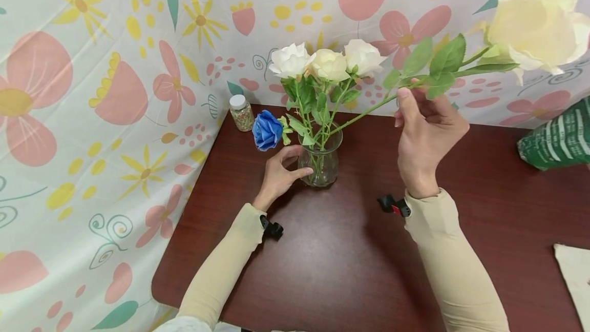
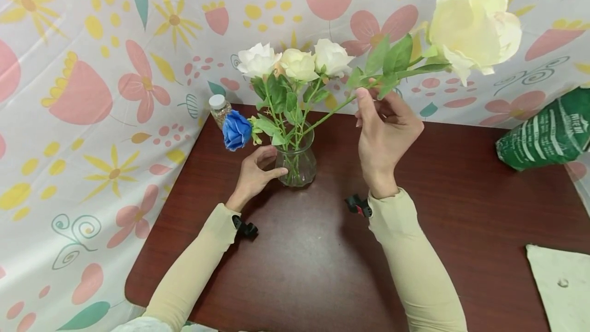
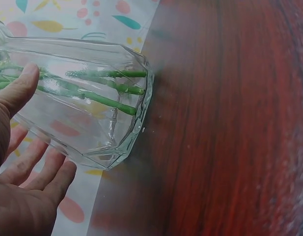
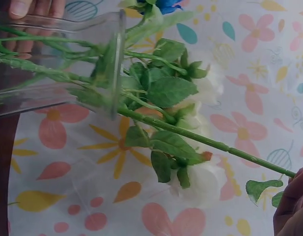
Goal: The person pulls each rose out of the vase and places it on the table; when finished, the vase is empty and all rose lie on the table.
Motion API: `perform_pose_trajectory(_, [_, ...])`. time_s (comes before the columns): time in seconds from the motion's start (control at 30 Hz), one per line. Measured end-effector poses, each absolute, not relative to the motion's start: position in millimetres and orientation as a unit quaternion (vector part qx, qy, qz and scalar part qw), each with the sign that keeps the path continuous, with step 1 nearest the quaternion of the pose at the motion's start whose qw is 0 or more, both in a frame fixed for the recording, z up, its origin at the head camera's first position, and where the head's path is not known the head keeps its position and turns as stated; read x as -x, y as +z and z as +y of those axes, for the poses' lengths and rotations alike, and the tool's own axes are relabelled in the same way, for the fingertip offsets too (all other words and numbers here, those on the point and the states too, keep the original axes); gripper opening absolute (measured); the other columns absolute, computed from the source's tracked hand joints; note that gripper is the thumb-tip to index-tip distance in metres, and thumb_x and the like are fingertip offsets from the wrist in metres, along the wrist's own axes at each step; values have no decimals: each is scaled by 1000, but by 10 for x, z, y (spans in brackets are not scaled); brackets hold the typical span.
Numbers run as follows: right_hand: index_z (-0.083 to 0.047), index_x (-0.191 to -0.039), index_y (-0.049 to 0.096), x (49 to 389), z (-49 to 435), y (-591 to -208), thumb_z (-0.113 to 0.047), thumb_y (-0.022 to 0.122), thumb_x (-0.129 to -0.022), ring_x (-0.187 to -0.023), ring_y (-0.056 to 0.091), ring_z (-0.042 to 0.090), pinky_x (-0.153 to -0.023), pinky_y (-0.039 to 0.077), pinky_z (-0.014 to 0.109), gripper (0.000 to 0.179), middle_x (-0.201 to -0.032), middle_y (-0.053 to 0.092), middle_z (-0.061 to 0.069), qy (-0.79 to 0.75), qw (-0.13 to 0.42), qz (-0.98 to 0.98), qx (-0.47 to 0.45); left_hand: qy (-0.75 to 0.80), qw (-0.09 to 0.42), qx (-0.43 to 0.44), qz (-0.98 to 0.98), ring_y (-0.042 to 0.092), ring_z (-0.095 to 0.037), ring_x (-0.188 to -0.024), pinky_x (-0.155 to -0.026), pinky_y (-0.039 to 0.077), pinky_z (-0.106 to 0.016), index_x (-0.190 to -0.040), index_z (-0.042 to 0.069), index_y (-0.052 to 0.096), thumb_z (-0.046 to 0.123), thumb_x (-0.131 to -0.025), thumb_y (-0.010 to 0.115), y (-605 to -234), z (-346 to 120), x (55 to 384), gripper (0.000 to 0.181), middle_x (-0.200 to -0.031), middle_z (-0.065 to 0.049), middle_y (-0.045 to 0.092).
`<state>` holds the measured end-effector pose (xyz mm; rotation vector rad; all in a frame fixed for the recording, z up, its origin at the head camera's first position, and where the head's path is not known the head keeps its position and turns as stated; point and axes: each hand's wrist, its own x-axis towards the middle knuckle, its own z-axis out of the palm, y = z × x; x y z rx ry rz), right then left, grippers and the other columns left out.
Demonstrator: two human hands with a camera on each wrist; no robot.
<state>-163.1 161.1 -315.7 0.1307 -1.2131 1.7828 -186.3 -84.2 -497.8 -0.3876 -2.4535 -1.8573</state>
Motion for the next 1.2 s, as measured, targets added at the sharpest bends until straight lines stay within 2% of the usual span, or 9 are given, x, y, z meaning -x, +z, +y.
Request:
perform_pose_trajectory(0.23, [18,-90,77,1532,1657,-2997,6,85,-82,-48,52,13,-50,45,20,17,-71,76,7,733,496,-464,-38,-603,14,123,-788,68,-39,-136,-116,60,-50,-143,5,67,14,-87,94,-4989,-836,1878,62,-142,-23,71])
perform_pose_trajectory(0.4, [21,-85,73,1467,1762,-2887,9,85,-81,-45,50,14,-49,45,21,17,-75,76,12,740,519,-427,-30,-599,8,132,-790,64,-38,-142,-122,56,-46,-150,3,61,13,-83,97,-4979,-793,1866,77,-149,-22,66])
perform_pose_trajectory(0.53, [17,-91,76,1401,1831,-2833,10,83,-82,-45,52,15,-47,45,21,13,-77,77,16,750,524,-403,-18,-584,10,132,-801,63,-36,-143,-124,54,-45,-155,2,56,16,-81,99,-4975,-762,1851,87,-152,-21,64])
perform_pose_trajectory(0.73, [22,-93,73,1309,1959,-2794,12,81,-82,-43,50,15,-46,44,21,17,-66,74,16,745,536,-397,-9,-572,30,125,-810,64,-36,-140,-122,55,-46,-152,2,57,19,-77,101,-4998,-715,1851,89,-150,-19,65])
perform_pose_trajectory(0.87, [26,-89,69,1255,2063,-2830,13,80,-81,-42,48,15,-45,43,21,19,-62,72,16,741,543,-395,-5,-572,39,118,-811,65,-36,-139,-121,56,-46,-151,3,59,21,-77,102,-5020,-690,1843,87,-149,-18,66])
perform_pose_trajectory(1.0, [25,-85,68,1204,2170,-2944,14,81,-79,-42,50,15,-46,44,22,18,-64,72,17,745,542,-390,-5,-573,45,113,-810,66,-35,-138,-121,57,-46,-150,4,60,22,-77,102,-5029,-678,1831,85,-147,-19,67])
perform_pose_trajectory(1.2, [27,-90,69,1193,2370,-3154,15,84,-78,-43,55,17,-46,48,22,23,-72,75,19,748,524,-407,5,-573,50,109,-810,67,-34,-136,-119,58,-47,-147,7,62,24,-77,102,-5026,-673,1840,82,-143,-20,69])
